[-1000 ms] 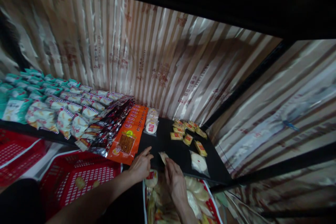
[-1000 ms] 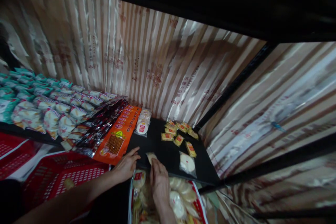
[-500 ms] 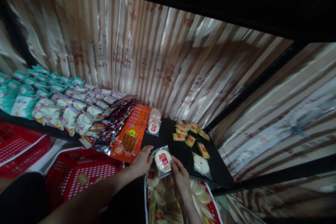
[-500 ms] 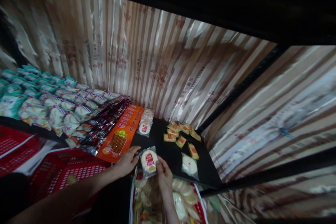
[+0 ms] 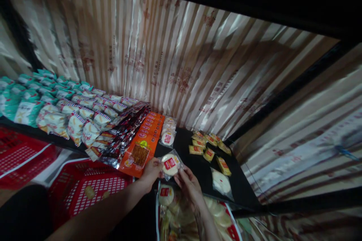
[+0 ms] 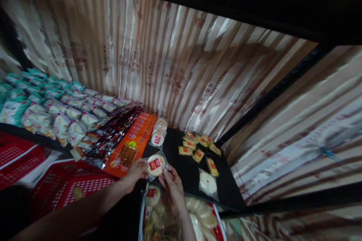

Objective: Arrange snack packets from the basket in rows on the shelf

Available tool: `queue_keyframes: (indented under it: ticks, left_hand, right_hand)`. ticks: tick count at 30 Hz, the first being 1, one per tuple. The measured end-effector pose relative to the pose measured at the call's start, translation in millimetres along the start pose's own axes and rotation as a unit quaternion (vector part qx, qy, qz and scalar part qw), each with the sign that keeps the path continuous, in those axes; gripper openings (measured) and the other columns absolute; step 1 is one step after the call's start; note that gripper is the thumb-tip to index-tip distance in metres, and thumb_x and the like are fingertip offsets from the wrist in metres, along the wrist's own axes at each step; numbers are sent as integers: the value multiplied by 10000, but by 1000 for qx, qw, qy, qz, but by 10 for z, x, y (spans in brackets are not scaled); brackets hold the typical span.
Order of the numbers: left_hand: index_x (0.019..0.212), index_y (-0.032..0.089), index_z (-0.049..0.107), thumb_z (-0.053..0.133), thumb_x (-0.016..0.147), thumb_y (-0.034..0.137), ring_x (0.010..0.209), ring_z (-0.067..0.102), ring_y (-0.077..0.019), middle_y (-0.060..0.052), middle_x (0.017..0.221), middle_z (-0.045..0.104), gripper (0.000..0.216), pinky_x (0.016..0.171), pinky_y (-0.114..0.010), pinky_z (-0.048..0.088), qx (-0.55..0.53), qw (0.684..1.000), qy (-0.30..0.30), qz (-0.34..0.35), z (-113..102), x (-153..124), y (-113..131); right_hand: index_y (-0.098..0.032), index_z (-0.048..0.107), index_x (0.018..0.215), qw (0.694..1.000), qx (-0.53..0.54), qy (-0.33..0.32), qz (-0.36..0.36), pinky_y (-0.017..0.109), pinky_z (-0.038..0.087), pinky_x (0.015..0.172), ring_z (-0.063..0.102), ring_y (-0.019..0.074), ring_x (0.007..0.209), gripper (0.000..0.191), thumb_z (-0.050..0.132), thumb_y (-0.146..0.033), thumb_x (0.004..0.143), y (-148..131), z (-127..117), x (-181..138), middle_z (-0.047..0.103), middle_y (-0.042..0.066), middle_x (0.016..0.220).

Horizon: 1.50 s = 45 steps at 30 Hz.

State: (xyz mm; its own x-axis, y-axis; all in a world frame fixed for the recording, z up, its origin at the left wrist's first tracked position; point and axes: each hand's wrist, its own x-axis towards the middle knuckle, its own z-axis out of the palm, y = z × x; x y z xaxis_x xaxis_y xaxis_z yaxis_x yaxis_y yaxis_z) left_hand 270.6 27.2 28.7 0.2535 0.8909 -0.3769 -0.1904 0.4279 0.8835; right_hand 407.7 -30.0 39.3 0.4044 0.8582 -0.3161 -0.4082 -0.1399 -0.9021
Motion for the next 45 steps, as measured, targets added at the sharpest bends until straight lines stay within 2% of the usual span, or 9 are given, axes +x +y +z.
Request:
queue_keyframes:
  ticks: [6,10,14,17,19,21,25,35,45]
  left_hand:
    - [820,162,469,527,839,170,619,596,-85,-2,755,578,61,579,-204,520,-29,999,37,-4,77,-24,21]
    - [877,155,460,469,852,135,613,598,-76,-16,800,569,33,587,-203,520,2,999,46,-21,80,3,20]
    - [916,159,479,453,796,60,610,581,-82,-21,851,555,158,513,-185,481,65,996,62,-24,59,80,-13]
    - [891,169,534,451,740,18,768,602,-130,-42,947,578,229,638,-245,520,154,987,53,16,65,147,-19]
    - [917,181,561,444,719,6,916,588,-158,-49,1019,592,289,821,-302,502,271,957,47,93,81,186,7]
    - [990,177,573,433,710,1,1074,532,-179,-64,1113,588,360,980,-332,414,385,905,45,174,102,221,56]
    - [1144,138,556,431,702,29,1231,406,-226,-81,1298,508,472,1076,-358,307,500,836,24,225,138,290,162]
    - [1247,81,509,427,688,54,1275,336,-251,-98,1376,436,566,1077,-337,302,559,799,-36,220,142,466,185]
    - [1319,69,430,452,664,79,1299,338,-275,-109,1448,338,655,1098,-367,250,590,779,-46,208,177,528,91]
  right_hand:
    - [-178,631,846,999,-20,-12,-31,217,476,586,614,121,616,392,776,-417,571,246,110,118,694,2,732]
    - [-166,643,880,993,-82,13,-79,240,474,606,609,143,643,397,712,-460,622,173,137,299,683,6,717]
    - [-148,652,974,984,-138,48,-99,279,478,703,625,174,748,487,690,-462,604,60,122,574,705,44,855]
    - [-136,660,969,981,-163,29,-105,287,477,699,624,181,737,494,679,-458,594,17,152,764,707,57,862]
    - [-133,658,967,980,-161,15,-115,282,477,675,619,178,711,484,673,-449,601,14,204,862,706,53,828]
    - [-132,652,976,980,-157,11,-124,271,474,639,611,171,682,480,669,-439,608,32,265,948,703,46,787]
    - [-136,648,1006,971,-184,5,-152,266,475,626,612,171,679,473,632,-441,645,102,339,1129,700,47,785]
    - [-143,647,1081,874,-426,116,-205,295,483,692,633,205,784,479,480,-445,748,165,280,1325,674,105,935]
    - [-124,625,1133,814,-523,116,-227,322,469,746,629,238,864,479,410,-403,807,128,324,1327,661,143,986]
